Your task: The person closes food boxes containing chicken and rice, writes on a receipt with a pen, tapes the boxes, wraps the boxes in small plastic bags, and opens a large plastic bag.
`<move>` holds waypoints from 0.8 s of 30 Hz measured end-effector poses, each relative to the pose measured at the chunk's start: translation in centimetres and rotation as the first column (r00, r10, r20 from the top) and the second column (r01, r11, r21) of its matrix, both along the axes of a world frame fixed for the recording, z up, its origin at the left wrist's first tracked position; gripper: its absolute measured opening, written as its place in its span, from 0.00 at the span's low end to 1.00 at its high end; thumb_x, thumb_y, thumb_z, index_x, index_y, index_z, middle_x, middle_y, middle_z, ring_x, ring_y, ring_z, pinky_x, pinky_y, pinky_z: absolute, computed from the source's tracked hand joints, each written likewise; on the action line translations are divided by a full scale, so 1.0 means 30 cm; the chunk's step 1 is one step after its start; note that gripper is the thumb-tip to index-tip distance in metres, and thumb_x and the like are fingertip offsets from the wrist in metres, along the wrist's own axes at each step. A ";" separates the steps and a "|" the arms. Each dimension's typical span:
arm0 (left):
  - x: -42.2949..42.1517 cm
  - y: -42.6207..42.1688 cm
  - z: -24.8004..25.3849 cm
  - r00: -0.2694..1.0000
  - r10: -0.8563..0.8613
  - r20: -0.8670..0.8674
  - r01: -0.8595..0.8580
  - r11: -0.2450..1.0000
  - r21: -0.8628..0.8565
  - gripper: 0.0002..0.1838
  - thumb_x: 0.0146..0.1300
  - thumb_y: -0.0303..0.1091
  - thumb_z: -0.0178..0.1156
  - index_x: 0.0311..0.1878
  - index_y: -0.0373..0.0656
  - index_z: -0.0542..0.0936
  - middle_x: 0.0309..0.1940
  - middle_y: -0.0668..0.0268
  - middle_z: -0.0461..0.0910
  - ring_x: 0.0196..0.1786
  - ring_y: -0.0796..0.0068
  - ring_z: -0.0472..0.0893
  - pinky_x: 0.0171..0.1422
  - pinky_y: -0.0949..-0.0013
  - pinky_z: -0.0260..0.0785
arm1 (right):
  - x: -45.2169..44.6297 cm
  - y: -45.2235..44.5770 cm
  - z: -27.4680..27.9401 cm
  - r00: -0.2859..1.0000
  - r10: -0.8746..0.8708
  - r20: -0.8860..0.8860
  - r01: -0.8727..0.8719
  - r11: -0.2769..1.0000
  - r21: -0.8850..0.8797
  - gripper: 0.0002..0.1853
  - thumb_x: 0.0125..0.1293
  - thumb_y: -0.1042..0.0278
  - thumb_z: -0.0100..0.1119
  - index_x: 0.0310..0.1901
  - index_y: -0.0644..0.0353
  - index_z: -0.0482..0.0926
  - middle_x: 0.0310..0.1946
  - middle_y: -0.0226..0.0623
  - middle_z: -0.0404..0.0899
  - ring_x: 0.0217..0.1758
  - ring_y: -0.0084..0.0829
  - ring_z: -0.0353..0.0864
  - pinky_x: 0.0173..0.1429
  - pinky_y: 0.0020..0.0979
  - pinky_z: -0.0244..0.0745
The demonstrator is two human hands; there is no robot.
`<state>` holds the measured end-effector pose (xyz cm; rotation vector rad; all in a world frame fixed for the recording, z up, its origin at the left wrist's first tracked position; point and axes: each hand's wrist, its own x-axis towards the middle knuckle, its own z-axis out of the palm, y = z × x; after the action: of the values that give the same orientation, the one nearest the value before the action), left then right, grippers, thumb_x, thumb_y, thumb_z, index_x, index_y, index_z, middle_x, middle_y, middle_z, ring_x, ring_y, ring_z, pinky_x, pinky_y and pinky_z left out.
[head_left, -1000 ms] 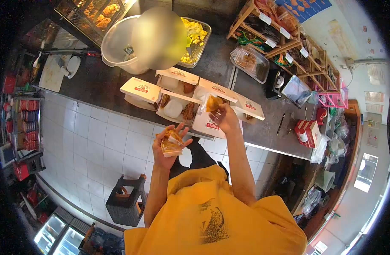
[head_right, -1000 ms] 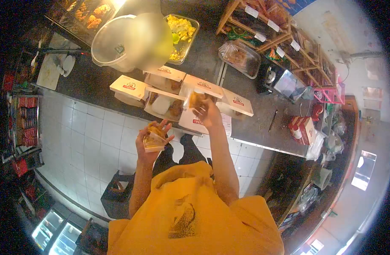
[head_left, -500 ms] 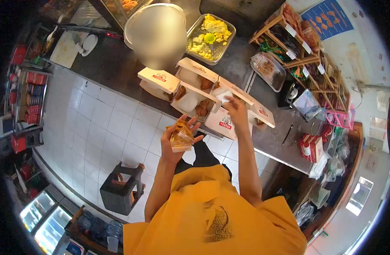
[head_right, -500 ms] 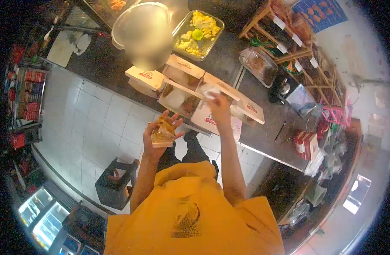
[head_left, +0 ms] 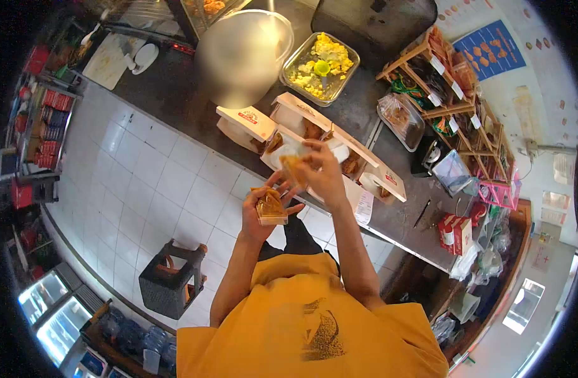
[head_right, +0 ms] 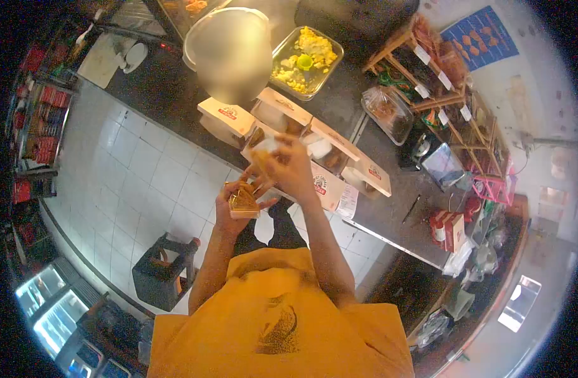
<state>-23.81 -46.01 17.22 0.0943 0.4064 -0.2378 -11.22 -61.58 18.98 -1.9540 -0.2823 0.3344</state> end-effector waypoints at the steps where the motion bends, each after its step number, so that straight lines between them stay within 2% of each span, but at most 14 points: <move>1: -0.006 0.009 -0.010 1.000 0.008 -0.007 -0.008 1.000 0.008 0.30 0.72 0.44 0.47 0.76 0.46 0.64 0.69 0.51 0.70 0.71 0.52 0.70 0.69 0.29 0.66 | 0.060 0.017 -0.015 1.000 -0.026 -0.014 0.026 0.999 -0.030 0.09 0.57 0.71 0.70 0.39 0.63 0.88 0.62 0.44 0.75 0.58 0.36 0.79 0.59 0.34 0.76; 3: -0.023 0.026 -0.031 1.000 0.013 -0.020 -0.013 1.000 0.024 0.31 0.71 0.46 0.48 0.75 0.48 0.65 0.71 0.50 0.67 0.73 0.49 0.67 0.70 0.29 0.63 | 0.201 0.054 -0.101 0.989 0.010 0.145 0.021 0.976 -0.216 0.13 0.56 0.61 0.71 0.36 0.62 0.90 0.57 0.48 0.80 0.57 0.39 0.81 0.60 0.36 0.76; 6: -0.051 0.057 -0.034 0.999 0.046 0.004 -0.046 0.999 0.013 0.30 0.71 0.46 0.46 0.74 0.48 0.66 0.70 0.50 0.68 0.74 0.49 0.67 0.70 0.30 0.63 | 0.381 0.111 -0.144 0.981 0.091 0.169 0.003 0.873 -0.488 0.16 0.53 0.53 0.71 0.32 0.59 0.91 0.50 0.51 0.84 0.58 0.45 0.81 0.60 0.39 0.77; 9: -0.086 0.079 -0.024 0.996 0.087 0.008 -0.088 0.996 0.018 0.29 0.72 0.46 0.45 0.74 0.48 0.67 0.69 0.50 0.69 0.73 0.49 0.67 0.70 0.30 0.65 | 0.452 0.086 -0.216 0.944 0.213 0.251 0.023 0.716 -0.698 0.19 0.50 0.51 0.71 0.34 0.61 0.90 0.50 0.52 0.82 0.56 0.50 0.78 0.63 0.45 0.73; 12: -0.117 0.105 -0.042 0.990 0.141 0.005 -0.141 0.990 -0.012 0.29 0.72 0.46 0.46 0.73 0.48 0.68 0.70 0.50 0.69 0.73 0.49 0.67 0.70 0.31 0.65 | 0.446 0.043 -0.206 0.936 0.185 0.301 0.110 0.656 -0.746 0.18 0.51 0.54 0.70 0.33 0.63 0.89 0.50 0.52 0.81 0.58 0.52 0.76 0.67 0.44 0.69; 15: -0.149 0.112 -0.066 0.983 0.180 -0.035 -0.182 0.983 -0.040 0.29 0.73 0.47 0.46 0.73 0.47 0.68 0.70 0.50 0.69 0.73 0.49 0.68 0.70 0.31 0.66 | 0.393 0.047 -0.198 0.816 0.177 0.551 0.353 0.601 -0.717 0.17 0.53 0.57 0.69 0.37 0.63 0.88 0.50 0.51 0.80 0.60 0.53 0.74 0.68 0.47 0.67; 16: -0.146 0.122 -0.070 0.981 0.189 -0.051 -0.191 0.981 -0.039 0.29 0.73 0.48 0.46 0.73 0.47 0.68 0.70 0.50 0.69 0.73 0.49 0.68 0.70 0.31 0.66 | 0.361 0.057 -0.114 0.887 0.241 0.394 0.206 0.557 -0.804 0.17 0.54 0.58 0.69 0.40 0.61 0.88 0.58 0.49 0.77 0.63 0.53 0.71 0.70 0.50 0.65; 19: -0.133 0.145 -0.066 0.979 0.199 -0.033 -0.201 0.978 -0.055 0.30 0.76 0.52 0.44 0.73 0.46 0.67 0.69 0.50 0.69 0.72 0.49 0.69 0.69 0.31 0.66 | 0.287 0.099 -0.041 0.845 0.310 0.437 -0.007 0.822 -0.569 0.14 0.53 0.60 0.72 0.40 0.56 0.88 0.62 0.48 0.75 0.65 0.54 0.70 0.71 0.53 0.64; 20: -0.124 0.147 -0.062 0.979 0.206 -0.001 -0.206 0.977 -0.054 0.32 0.78 0.58 0.39 0.74 0.45 0.65 0.69 0.51 0.70 0.70 0.51 0.72 0.68 0.31 0.67 | 0.193 0.158 0.050 0.850 0.360 0.384 -0.166 0.876 -0.453 0.13 0.51 0.62 0.73 0.39 0.54 0.89 0.63 0.48 0.75 0.67 0.56 0.69 0.72 0.53 0.63; 21: -0.116 0.153 -0.051 0.979 0.204 -0.003 -0.203 0.977 -0.065 0.33 0.79 0.58 0.38 0.74 0.45 0.65 0.68 0.52 0.71 0.69 0.52 0.73 0.69 0.32 0.67 | 0.078 0.228 0.138 0.845 0.412 0.341 -0.308 0.897 -0.318 0.11 0.50 0.65 0.73 0.38 0.52 0.89 0.64 0.49 0.74 0.69 0.57 0.68 0.72 0.53 0.63; 23: -0.095 0.163 -0.029 0.981 0.193 0.007 -0.191 0.977 -0.094 0.34 0.79 0.59 0.36 0.75 0.45 0.64 0.67 0.53 0.72 0.68 0.54 0.74 0.69 0.35 0.68 | -0.079 0.296 0.183 0.845 0.511 0.157 -0.468 0.849 -0.246 0.12 0.51 0.72 0.73 0.39 0.49 0.90 0.70 0.43 0.70 0.76 0.54 0.60 0.76 0.51 0.59; 24: -0.092 0.168 -0.034 0.982 0.182 -0.046 -0.185 0.980 -0.078 0.34 0.79 0.59 0.35 0.76 0.44 0.64 0.65 0.54 0.74 0.67 0.57 0.76 0.70 0.40 0.69 | -0.111 0.315 0.165 0.836 0.518 0.181 -0.468 0.846 -0.256 0.12 0.51 0.72 0.73 0.39 0.50 0.90 0.70 0.42 0.70 0.76 0.53 0.60 0.76 0.51 0.59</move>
<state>-26.57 -40.96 16.19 -0.0288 0.4406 -0.0737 -14.55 -52.13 23.93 -2.1045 -0.9644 0.4717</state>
